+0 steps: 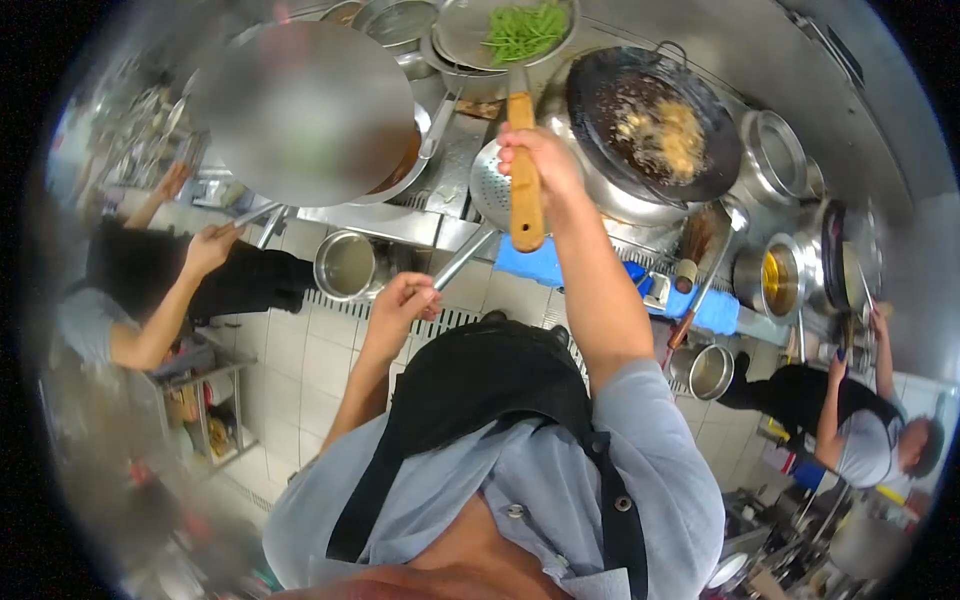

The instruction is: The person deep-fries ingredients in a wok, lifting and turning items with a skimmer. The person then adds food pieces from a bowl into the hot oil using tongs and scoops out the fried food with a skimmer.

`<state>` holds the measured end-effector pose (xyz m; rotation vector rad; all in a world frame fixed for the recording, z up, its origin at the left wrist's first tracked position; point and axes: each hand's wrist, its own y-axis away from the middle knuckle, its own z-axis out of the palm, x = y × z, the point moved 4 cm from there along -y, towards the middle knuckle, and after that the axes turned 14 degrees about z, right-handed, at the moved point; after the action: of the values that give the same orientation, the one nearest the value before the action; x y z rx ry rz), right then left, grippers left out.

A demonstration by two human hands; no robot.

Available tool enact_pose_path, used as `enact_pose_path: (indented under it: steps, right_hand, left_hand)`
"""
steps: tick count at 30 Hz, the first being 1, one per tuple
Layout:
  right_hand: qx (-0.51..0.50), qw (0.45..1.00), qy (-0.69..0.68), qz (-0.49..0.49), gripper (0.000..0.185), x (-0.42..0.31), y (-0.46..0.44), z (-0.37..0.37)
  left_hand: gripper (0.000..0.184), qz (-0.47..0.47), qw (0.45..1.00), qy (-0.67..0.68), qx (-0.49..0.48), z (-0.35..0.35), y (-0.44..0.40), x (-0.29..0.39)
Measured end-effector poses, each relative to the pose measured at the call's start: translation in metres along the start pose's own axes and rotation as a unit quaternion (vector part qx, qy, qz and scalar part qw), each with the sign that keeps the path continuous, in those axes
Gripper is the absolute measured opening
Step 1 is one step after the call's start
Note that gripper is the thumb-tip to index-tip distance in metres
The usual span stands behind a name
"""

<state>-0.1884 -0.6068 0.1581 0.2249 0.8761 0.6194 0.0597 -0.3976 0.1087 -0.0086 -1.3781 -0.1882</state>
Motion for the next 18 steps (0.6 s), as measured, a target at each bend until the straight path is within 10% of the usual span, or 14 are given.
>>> enact_pose_path:
  steps: [12,14,18]
  right_hand:
    - [0.05,0.998,-0.035,-0.003,0.011,0.018,-0.041,0.001]
    - [-0.218,0.959,-0.125,-0.132,0.018,0.016,-0.056,-0.015]
    - [-0.026,0.995,-0.091,-0.042,0.021,0.008,0.024,-0.004]
  left_hand:
    - [0.032,0.022,0.998,-0.058,0.024,-0.004,-0.023,0.015]
    - [0.031,0.045,0.997,-0.063,0.008,0.006,-0.025,0.019]
    - [0.03,0.034,0.991,-0.058,-0.118,0.039,-0.028,0.015]
